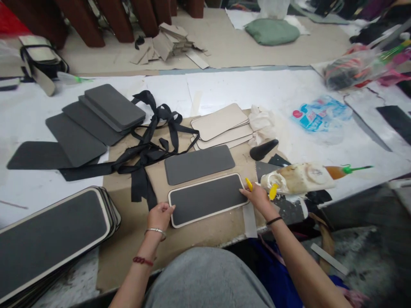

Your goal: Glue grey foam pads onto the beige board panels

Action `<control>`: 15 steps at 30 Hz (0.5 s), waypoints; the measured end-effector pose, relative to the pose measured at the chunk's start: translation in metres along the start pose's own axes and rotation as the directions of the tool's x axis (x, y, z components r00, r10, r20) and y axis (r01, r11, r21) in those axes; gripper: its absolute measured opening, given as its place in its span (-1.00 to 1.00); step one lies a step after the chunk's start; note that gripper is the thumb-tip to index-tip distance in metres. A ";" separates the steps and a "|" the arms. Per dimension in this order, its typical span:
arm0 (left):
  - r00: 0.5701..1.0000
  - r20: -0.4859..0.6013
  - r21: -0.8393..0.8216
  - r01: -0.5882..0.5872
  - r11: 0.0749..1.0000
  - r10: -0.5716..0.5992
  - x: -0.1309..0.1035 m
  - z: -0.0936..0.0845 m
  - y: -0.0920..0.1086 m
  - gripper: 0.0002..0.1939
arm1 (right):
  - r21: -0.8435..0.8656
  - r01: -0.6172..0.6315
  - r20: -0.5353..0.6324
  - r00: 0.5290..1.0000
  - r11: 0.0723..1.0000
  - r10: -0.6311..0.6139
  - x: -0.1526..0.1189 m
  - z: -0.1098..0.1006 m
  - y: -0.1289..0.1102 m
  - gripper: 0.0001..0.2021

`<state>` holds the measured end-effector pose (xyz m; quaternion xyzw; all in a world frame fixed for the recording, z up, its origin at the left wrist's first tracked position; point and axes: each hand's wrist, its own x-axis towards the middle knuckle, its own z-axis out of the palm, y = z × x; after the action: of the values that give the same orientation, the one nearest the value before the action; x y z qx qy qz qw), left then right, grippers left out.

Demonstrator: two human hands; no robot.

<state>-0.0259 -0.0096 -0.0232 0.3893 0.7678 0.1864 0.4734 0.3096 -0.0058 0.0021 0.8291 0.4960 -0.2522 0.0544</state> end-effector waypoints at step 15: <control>0.982 0.122 -0.073 0.153 0.985 -0.144 0.002 -0.015 0.008 -0.69 | 0.335 0.076 0.125 0.984 0.939 -0.124 0.004 0.002 0.001 -0.71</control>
<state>-0.0359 -0.0018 -0.0122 0.3212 0.7577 0.1591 0.5454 0.3109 -0.0040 -0.0019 0.7798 0.4831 -0.3933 -0.0619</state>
